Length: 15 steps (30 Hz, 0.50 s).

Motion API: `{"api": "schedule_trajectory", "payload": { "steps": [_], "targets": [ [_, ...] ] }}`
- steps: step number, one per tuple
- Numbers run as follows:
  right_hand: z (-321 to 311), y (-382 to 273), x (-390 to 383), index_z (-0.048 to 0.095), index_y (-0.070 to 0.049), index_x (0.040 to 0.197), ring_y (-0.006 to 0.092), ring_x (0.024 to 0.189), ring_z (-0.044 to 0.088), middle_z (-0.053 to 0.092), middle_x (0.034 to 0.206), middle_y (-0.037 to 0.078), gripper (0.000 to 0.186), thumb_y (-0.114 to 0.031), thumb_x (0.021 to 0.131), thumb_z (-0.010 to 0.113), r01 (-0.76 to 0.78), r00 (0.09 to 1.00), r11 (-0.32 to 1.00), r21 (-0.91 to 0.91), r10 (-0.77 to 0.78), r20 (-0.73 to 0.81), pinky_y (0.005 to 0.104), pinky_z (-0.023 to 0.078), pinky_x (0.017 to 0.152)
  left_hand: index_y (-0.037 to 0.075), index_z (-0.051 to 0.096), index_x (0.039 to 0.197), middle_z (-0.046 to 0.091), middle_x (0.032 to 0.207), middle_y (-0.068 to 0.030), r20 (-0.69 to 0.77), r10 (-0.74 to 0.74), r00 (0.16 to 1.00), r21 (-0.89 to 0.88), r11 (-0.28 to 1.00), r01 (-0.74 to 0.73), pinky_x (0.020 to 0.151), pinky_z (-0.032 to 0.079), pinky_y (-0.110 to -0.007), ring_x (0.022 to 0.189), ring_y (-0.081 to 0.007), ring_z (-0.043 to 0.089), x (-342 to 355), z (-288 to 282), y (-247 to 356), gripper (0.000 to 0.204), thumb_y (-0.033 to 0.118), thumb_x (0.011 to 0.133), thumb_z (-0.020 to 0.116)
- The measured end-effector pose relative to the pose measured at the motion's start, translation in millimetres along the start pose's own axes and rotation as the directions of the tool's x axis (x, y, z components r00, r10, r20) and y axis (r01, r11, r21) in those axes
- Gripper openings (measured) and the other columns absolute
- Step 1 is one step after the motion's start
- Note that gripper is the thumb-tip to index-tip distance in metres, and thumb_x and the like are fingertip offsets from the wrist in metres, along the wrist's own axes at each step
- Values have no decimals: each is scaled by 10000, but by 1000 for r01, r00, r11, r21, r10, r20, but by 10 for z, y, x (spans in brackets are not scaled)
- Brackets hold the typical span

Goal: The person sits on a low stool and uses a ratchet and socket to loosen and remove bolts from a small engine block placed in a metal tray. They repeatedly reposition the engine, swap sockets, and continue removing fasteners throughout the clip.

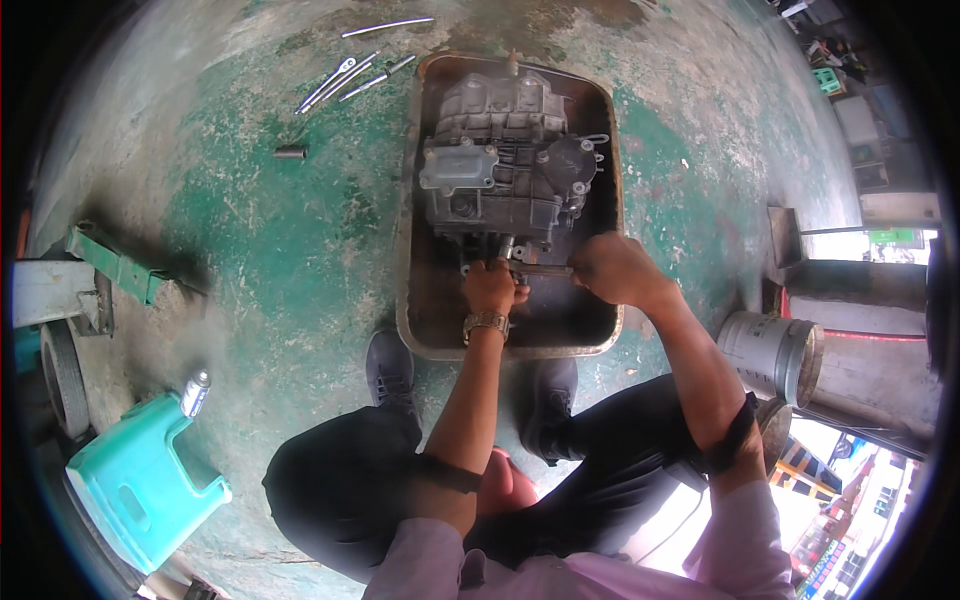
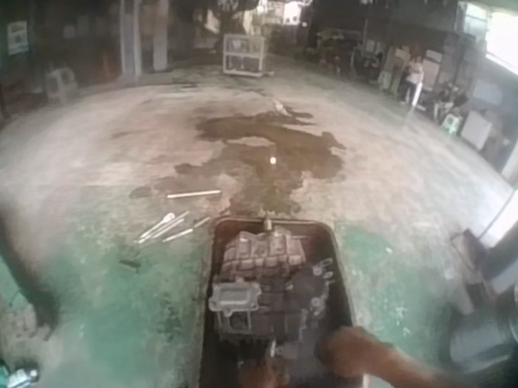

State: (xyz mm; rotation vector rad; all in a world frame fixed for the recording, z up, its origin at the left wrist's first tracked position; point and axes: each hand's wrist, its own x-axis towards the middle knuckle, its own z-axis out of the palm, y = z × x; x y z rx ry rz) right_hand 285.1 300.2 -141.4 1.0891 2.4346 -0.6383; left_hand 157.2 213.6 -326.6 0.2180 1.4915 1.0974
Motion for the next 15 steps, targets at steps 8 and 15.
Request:
{"api": "schedule_trajectory", "payload": {
  "steps": [8, 15],
  "targets": [
    [-69, 99, -8, 675, -66, 850, 312, 784, 619, 646, 833, 114, 181, -167, 700, 670, 4, 990, 1000, -11, -6, -144, 390, 484, 720, -67, 419, 899, 589, 735, -187, 53, -13, 998, -237, 971, 25, 424, 558, -337, 538, -265, 653, -74, -20, 71, 219, 141, 936, 474],
    [-331, 136, -140, 651, -15, 831, 277, 716, 622, 628, 735, 133, 177, -148, 716, 667, 212, 919, 963, 165, -138, -370, 334, 484, 687, -24, 370, 915, 589, 742, -202, 115, 29, 993, -386, 922, 18, 439, 559, -334, 547, -277, 653, -102, -34, 76, 159, 126, 957, 401]
  ]
}}
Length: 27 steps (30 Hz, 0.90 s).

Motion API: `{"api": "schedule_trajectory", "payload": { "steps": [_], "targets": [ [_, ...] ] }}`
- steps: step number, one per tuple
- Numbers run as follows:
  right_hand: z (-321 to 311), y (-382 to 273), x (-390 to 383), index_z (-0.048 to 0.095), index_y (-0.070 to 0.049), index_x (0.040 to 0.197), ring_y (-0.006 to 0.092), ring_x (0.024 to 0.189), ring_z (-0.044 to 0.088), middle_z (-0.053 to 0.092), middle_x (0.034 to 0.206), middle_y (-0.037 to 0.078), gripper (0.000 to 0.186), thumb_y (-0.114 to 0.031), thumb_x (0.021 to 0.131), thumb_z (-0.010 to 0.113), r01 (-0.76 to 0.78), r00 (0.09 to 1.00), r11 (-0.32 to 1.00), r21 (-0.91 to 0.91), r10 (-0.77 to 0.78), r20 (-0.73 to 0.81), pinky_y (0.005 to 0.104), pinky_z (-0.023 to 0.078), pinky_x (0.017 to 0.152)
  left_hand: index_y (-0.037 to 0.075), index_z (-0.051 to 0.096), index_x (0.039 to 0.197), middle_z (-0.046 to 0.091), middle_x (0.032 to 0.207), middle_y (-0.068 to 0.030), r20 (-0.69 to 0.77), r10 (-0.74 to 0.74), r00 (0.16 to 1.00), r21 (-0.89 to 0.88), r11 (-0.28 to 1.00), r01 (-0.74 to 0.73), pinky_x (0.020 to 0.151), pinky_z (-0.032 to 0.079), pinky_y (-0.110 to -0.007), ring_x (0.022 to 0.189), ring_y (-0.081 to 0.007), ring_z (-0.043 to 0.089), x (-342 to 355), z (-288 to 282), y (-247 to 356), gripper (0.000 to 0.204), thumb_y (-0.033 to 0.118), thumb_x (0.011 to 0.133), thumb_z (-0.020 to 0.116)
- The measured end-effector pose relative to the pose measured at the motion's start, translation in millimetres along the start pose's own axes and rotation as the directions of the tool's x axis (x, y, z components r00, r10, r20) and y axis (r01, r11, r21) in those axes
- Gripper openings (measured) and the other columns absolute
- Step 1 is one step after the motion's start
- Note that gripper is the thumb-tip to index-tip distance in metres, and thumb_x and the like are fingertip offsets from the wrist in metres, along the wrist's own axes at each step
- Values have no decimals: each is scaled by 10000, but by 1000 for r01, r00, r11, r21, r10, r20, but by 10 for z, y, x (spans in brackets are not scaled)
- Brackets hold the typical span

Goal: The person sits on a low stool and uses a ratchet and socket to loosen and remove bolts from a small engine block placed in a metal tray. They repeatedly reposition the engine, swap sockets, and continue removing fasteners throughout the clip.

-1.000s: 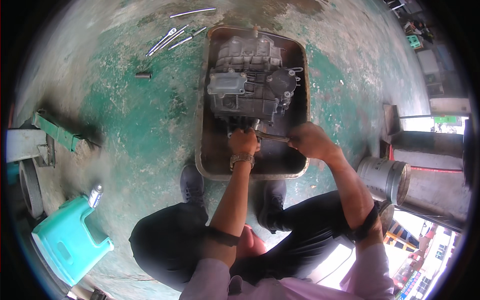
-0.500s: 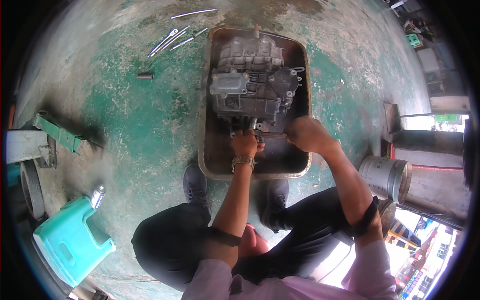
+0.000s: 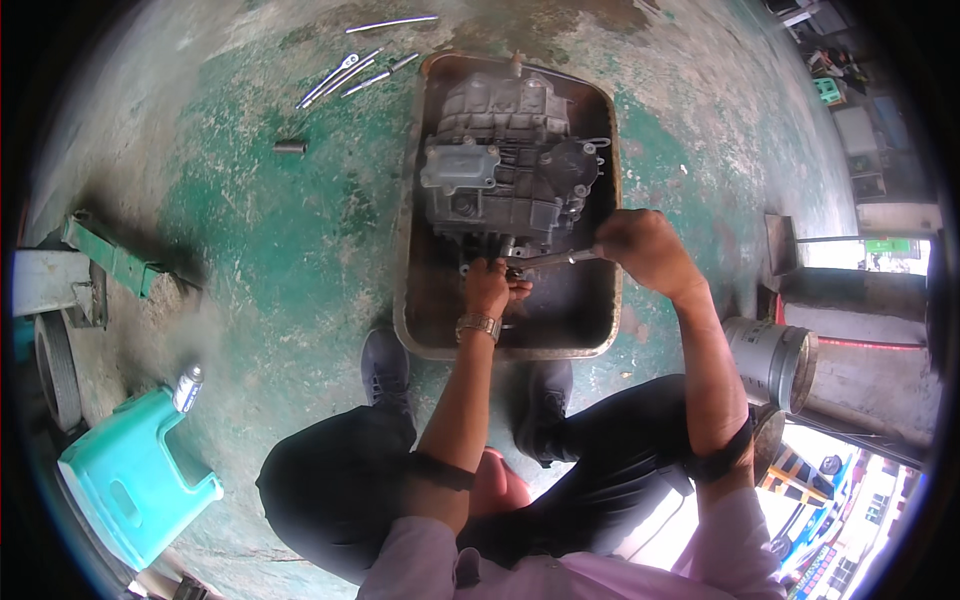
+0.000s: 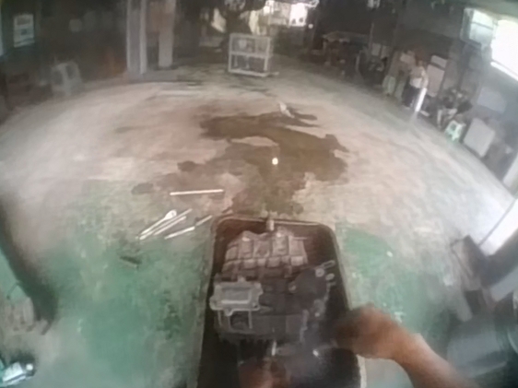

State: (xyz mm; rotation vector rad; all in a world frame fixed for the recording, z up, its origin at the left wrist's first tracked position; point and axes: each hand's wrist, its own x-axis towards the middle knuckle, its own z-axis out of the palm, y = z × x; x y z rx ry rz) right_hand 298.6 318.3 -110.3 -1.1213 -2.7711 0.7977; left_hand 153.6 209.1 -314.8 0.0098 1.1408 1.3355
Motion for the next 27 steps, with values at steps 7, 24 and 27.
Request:
{"api": "schedule_trajectory", "payload": {
  "steps": [7, 24, 27],
  "targets": [
    [119, -50, 61, 657, -33, 859, 226, 634, 634, 641, 706, 137, 162, -149, 748, 639, -318, 919, 900, 297, 369, -137, 334, 491, 605, -23, 428, 980, 605, 815, -194, 19, 4, 1000, -63, 998, -3, 519, 589, -372, 623, -307, 661, -51, 9, 2, 150, 117, 929, 441],
    [197, 294, 15, 651, -31, 923, 130, 529, 581, 606, 636, 64, 191, -177, 803, 621, -483, 818, 752, 448, 570, -75, 285, 469, 493, -23, 450, 1015, 609, 842, -173, 20, 20, 1000, -56, 998, -18, 543, 600, -381, 654, -306, 664, -75, 84, -12, 196, 129, 903, 501],
    [188, 272, 13, 652, -29, 932, 137, 561, 602, 626, 665, 70, 198, -176, 804, 621, -446, 840, 799, 404, 530, -121, 287, 483, 519, -29, 438, 1031, 611, 896, -195, 42, 14, 999, -62, 998, -11, 546, 600, -379, 657, -313, 664, -70, 78, -17, 203, 118, 904, 497]
  ]
}}
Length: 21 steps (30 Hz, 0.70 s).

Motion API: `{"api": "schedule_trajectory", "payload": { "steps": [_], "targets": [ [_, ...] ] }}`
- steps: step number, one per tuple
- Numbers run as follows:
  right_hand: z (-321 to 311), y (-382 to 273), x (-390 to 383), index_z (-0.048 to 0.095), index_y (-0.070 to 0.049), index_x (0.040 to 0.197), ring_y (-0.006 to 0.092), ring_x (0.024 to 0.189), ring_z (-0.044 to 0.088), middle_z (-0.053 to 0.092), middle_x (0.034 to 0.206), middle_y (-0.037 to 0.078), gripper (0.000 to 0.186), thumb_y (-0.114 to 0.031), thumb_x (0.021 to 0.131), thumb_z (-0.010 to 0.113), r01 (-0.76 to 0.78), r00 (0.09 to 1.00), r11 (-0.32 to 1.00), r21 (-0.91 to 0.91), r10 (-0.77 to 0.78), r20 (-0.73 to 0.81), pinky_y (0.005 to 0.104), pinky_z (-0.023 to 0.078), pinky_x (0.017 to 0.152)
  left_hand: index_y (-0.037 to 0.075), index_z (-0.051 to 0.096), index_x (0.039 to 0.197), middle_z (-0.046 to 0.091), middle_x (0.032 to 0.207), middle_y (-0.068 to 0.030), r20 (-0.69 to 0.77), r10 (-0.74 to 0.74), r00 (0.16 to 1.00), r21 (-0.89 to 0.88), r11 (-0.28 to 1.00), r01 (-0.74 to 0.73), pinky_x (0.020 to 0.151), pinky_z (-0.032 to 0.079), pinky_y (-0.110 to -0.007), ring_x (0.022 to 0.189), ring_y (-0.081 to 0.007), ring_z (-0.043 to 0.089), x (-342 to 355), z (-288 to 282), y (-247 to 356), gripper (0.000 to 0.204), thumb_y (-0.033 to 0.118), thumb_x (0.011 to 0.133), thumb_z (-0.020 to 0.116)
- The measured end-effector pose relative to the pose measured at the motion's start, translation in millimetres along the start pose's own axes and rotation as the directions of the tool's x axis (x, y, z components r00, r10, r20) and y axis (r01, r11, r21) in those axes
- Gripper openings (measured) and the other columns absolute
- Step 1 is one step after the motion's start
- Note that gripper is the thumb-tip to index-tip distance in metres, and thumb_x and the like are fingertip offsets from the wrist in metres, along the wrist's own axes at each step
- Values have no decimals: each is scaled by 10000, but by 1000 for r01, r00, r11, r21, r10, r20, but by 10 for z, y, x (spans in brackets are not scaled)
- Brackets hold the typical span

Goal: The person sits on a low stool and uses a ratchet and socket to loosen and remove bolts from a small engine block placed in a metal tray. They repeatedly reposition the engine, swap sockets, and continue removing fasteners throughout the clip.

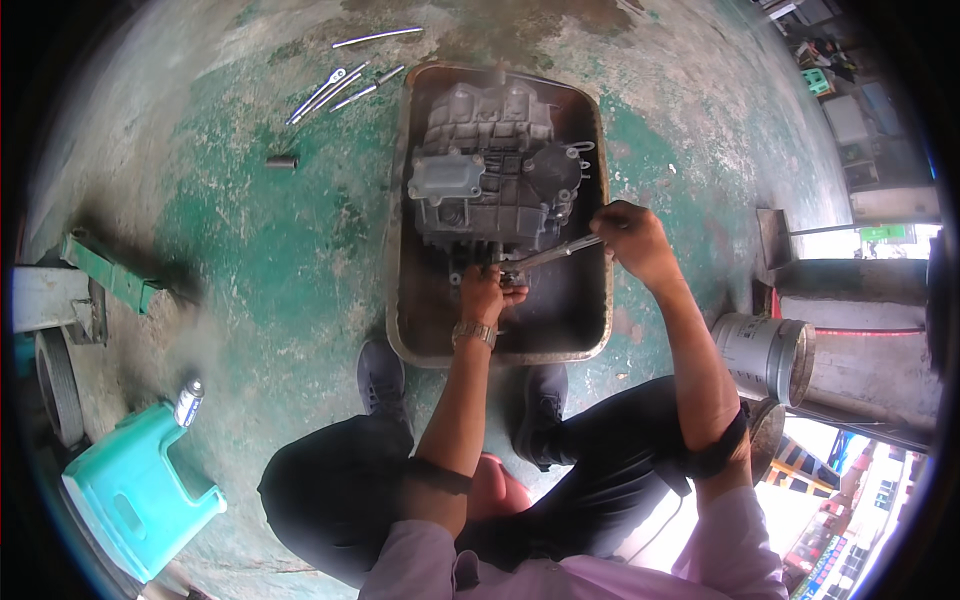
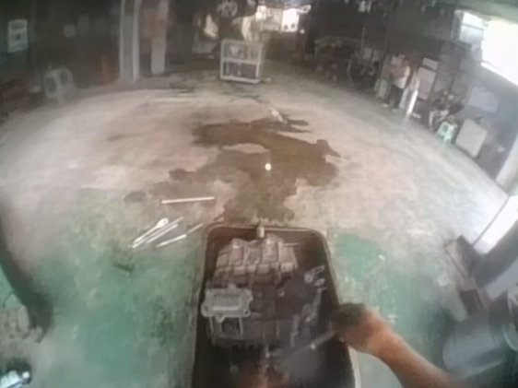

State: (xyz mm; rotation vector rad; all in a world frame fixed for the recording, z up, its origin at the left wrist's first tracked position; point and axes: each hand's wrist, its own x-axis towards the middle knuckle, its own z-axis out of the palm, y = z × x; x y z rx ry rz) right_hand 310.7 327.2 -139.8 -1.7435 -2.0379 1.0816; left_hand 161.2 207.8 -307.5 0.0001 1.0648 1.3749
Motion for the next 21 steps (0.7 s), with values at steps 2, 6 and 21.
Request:
{"api": "schedule_trajectory", "payload": {
  "steps": [2, 6, 21],
  "targets": [
    [-9, -21, -4, 653, -29, 934, 141, 580, 613, 635, 685, 76, 200, -175, 801, 624, -11, 1000, 1000, -19, 11, 14, 292, 491, 541, -31, 428, 1051, 610, 937, -211, -31, -12, 999, 4, 1000, 12, 548, 600, -375, 657, -316, 665, 6, 0, -9, 214, 113, 907, 493],
    [-17, -75, 0, 655, -34, 936, 146, 588, 617, 637, 699, 79, 203, -174, 791, 633, -92, 996, 996, 12, 91, 17, 297, 495, 556, -19, 396, 1049, 606, 905, -218, -18, -11, 1000, 30, 999, 12, 541, 592, -378, 642, -314, 664, 25, -1, -15, 194, 120, 929, 458],
    [5, -77, 30, 652, -29, 919, 148, 539, 610, 607, 626, 87, 181, -159, 799, 610, -98, 995, 992, 75, 97, 25, 287, 499, 513, -3, 417, 1013, 573, 962, -241, -26, -92, 995, -23, 996, 91, 618, 581, -514, 746, -436, 637, 23, -20, 24, 162, 142, 950, 453]
  ]
}}
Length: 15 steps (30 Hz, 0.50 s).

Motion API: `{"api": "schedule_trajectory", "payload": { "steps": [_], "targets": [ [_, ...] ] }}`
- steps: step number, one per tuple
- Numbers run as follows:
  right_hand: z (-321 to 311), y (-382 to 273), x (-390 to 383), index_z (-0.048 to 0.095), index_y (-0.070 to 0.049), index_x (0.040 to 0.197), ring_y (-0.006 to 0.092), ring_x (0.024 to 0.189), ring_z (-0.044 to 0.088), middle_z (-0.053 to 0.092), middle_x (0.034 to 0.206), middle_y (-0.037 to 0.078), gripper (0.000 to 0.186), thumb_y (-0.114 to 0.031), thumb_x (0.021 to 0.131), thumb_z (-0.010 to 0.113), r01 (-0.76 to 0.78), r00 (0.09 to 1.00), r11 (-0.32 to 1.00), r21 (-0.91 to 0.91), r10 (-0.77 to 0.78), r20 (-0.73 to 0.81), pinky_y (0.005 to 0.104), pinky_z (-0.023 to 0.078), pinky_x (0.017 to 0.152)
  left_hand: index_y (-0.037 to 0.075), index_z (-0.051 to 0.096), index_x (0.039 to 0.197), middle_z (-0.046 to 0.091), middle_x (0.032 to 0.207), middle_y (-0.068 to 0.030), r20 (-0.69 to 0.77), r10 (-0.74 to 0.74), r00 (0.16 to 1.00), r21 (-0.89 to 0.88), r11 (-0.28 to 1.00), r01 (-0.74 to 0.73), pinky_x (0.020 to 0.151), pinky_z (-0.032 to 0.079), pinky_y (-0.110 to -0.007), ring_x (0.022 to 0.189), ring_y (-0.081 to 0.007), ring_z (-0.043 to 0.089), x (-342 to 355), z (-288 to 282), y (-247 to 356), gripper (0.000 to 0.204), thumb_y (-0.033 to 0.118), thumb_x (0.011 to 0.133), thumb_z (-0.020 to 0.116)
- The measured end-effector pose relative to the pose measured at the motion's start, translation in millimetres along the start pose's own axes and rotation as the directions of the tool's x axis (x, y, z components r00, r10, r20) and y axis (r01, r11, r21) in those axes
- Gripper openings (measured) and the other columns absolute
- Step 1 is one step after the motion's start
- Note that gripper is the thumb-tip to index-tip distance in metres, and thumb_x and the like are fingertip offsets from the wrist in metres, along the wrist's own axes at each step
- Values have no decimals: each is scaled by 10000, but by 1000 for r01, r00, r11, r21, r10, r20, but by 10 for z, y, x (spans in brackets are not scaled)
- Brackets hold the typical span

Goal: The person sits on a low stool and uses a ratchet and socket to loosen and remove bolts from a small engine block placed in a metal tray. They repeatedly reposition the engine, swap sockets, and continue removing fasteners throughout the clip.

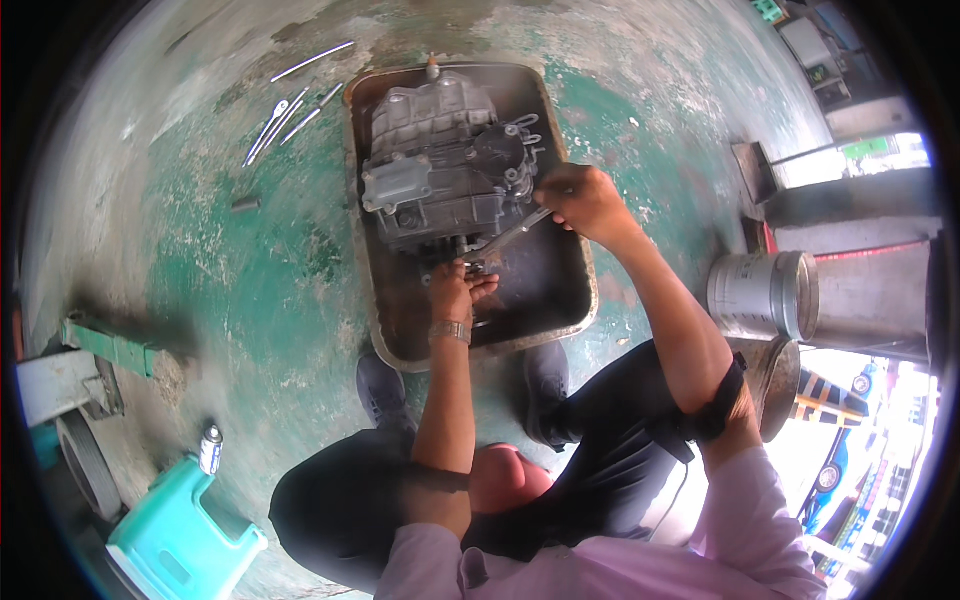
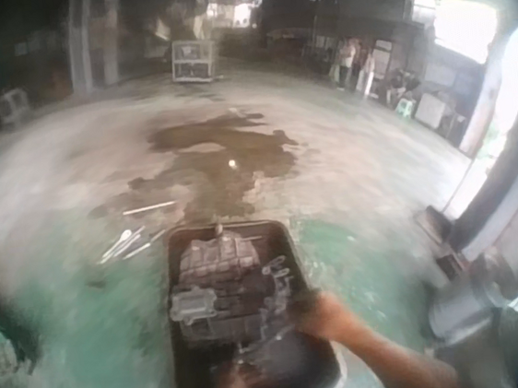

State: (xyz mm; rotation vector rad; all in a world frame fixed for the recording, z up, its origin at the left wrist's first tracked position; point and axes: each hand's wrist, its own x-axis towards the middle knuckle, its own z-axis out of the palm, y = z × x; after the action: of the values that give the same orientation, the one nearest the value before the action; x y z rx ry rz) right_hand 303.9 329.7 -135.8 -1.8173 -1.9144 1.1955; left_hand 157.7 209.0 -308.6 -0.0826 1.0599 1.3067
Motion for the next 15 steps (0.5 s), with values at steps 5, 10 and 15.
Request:
{"api": "schedule_trajectory", "payload": {
  "steps": [5, 10, 15],
  "targets": [
    [-26, -105, -100, 649, -14, 852, 185, 615, 649, 634, 693, 99, 125, -92, 769, 596, 112, 989, 988, 105, -121, 85, 315, 519, 588, -34, 435, 1070, 566, 973, -239, 7, -58, 998, 78, 995, 57, 656, 566, -506, 776, -429, 632, 51, -13, 1, 288, 232, 964, 413],
    [135, -199, -153, 597, 71, 899, 178, 572, 633, 617, 713, 153, 149, -63, 834, 592, 436, 899, 900, -24, -437, -23, 304, 493, 548, -25, 451, 1119, 550, 1034, -238, 44, -160, 986, 136, 979, 153, 775, 511, -554, 899, -444, 594, 115, -80, 44, 410, 334, 975, 314],
    [106, -157, -142, 593, 76, 880, 212, 556, 630, 614, 689, 183, 132, -42, 824, 575, 488, 872, 873, -2, -488, -40, 334, 490, 556, -12, 500, 1114, 535, 1103, -231, 63, -233, 970, 83, 970, 228, 829, 474, -579, 970, -447, 557, 106, -150, 20, 448, 360, 968, 298]
  ]
}}
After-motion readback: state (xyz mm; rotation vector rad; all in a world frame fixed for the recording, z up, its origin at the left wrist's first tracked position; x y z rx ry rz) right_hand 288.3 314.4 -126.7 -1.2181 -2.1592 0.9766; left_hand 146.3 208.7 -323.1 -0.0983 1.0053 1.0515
